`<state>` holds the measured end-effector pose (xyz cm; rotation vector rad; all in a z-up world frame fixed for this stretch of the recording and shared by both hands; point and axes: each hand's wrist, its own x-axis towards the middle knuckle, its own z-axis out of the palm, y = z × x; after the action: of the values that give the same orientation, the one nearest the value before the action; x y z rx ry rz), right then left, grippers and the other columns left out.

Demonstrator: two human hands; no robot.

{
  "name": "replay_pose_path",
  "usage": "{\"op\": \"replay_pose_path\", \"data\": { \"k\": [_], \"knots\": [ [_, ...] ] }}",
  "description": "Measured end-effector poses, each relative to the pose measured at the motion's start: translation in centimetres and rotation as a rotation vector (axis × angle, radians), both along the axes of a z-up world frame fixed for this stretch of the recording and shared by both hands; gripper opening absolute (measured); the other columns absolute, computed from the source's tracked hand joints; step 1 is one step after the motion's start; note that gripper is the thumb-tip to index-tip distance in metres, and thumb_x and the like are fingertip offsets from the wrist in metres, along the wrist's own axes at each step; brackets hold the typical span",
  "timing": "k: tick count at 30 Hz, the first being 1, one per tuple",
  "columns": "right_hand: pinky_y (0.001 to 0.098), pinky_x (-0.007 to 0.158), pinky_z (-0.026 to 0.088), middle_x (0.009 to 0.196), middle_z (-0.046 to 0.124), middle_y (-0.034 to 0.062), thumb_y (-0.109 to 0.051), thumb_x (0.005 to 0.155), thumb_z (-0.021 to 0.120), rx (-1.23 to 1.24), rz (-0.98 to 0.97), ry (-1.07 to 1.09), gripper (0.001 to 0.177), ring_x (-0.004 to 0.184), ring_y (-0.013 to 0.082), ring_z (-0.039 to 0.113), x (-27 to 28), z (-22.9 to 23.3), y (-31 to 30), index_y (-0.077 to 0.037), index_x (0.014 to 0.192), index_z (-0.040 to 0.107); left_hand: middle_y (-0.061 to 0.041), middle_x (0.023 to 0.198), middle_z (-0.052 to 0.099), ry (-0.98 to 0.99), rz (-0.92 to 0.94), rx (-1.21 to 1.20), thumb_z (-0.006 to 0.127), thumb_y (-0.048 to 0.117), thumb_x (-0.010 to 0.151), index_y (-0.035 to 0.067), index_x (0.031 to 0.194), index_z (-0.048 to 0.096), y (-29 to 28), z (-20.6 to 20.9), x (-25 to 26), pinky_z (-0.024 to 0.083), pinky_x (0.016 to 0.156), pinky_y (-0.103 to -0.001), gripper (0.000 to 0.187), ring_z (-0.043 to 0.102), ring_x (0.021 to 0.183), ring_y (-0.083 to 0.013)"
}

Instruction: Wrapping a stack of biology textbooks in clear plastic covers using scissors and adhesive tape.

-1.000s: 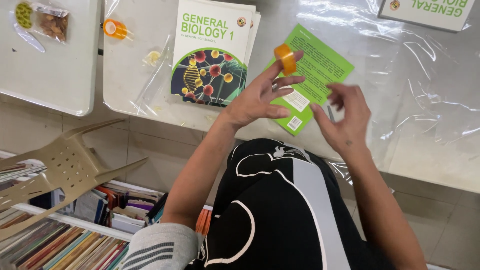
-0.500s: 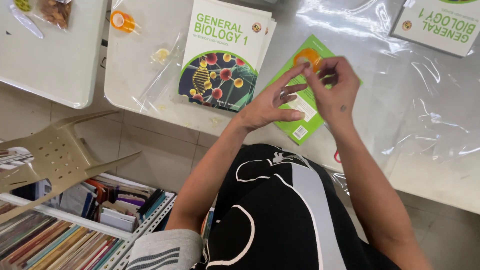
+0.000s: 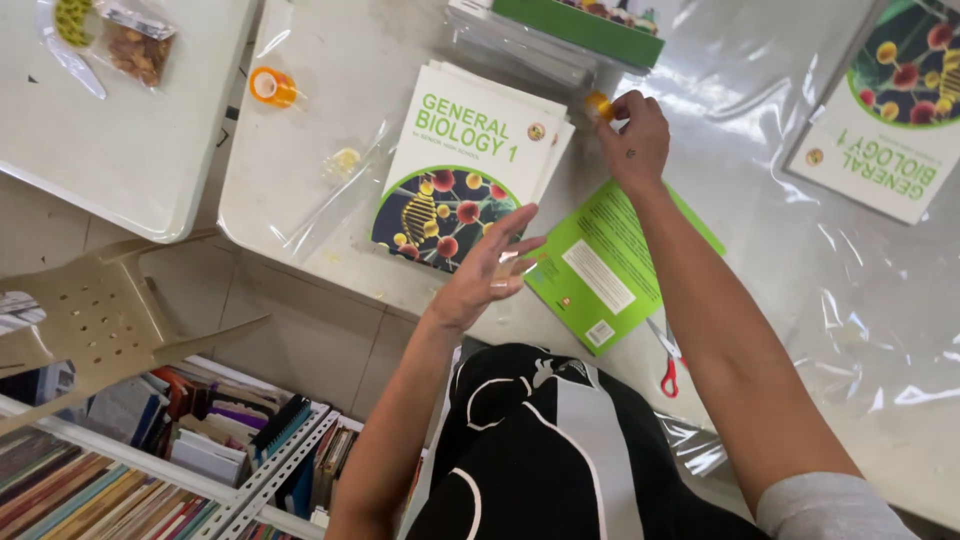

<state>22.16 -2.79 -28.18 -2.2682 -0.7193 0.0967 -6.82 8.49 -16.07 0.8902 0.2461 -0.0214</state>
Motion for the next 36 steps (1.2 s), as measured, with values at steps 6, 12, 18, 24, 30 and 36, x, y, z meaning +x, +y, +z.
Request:
{"op": "replay_pose_path", "data": {
  "k": [6, 12, 18, 24, 30, 36],
  "knots": [
    [0.0433, 0.073, 0.052, 0.097, 0.066, 0.0112, -0.024, 0.089, 0.084, -0.025, 0.069, -0.077, 0.027, 0.08, 0.0284, 0.066, 1.1, -3.5, 1.7, -0.006, 0.101, 0.068, -0.014, 0.172, 0.024, -0.043, 0.096, -0.129, 0.087, 0.042, 0.08, 0.008, 0.166, 0.023, 0.3, -1.7, -1.2, 0.033, 0.126, -0.052, 0.112, 0.037, 0.153, -0.0363],
    [0.0441, 0.077, 0.052, 0.105, 0.063, 0.0125, -0.023, 0.09, 0.083, -0.057, 0.027, 0.003, 0.033, 0.088, 0.0303, 0.065, 0.7, -3.1, 1.5, -0.006, 0.11, 0.064, -0.014, 0.173, 0.023, -0.054, 0.076, -0.126, 0.083, 0.044, 0.085, 0.008, 0.166, 0.023, 0.2, -0.9, 0.5, 0.033, 0.127, -0.05, 0.107, 0.038, 0.154, -0.0348],
    [0.0424, 0.084, 0.054, 0.118, 0.056, 0.0148, -0.017, 0.079, 0.084, -0.007, 0.015, 0.028, 0.056, 0.102, 0.0316, 0.063, 0.0, -2.9, -0.3, -0.006, 0.127, 0.057, -0.015, 0.171, 0.028, -0.079, 0.126, -0.166, 0.082, 0.044, 0.088, 0.006, 0.164, 0.025, -0.6, -1.5, 3.6, 0.033, 0.124, -0.048, 0.102, 0.039, 0.15, -0.0351],
    [0.0391, 0.084, 0.054, 0.119, 0.057, 0.0151, -0.015, 0.087, 0.084, 0.122, -0.067, 0.09, 0.051, 0.097, 0.0274, 0.062, -4.1, 1.7, -5.1, -0.004, 0.13, 0.059, -0.015, 0.168, 0.032, -0.122, 0.147, -0.419, 0.079, 0.047, 0.09, 0.008, 0.163, 0.027, -1.8, -4.0, 7.6, 0.036, 0.124, -0.049, 0.097, 0.041, 0.149, -0.0344],
    [0.0273, 0.081, 0.051, 0.106, 0.063, 0.0068, -0.01, 0.103, 0.069, 0.341, -0.238, 0.521, 0.021, 0.093, 0.0137, 0.06, -12.2, 7.2, -15.5, -0.002, 0.122, 0.065, -0.013, 0.168, 0.035, -0.045, 0.026, -0.332, 0.078, 0.041, 0.09, 0.007, 0.163, 0.032, -4.8, -6.2, 9.5, 0.036, 0.122, -0.047, 0.093, 0.042, 0.146, -0.0335],
    [0.0259, 0.088, 0.055, 0.115, 0.067, 0.0046, -0.009, 0.098, 0.058, 0.753, -0.258, 0.992, 0.023, 0.105, 0.011, 0.065, -18.5, 12.1, -19.6, -0.004, 0.12, 0.061, -0.011, 0.163, 0.037, -0.025, -0.08, 0.243, 0.076, 0.021, 0.092, 0.006, 0.159, 0.035, -9.9, -5.6, 9.3, 0.034, 0.124, -0.046, 0.08, 0.041, 0.148, -0.0304]
  ]
}}
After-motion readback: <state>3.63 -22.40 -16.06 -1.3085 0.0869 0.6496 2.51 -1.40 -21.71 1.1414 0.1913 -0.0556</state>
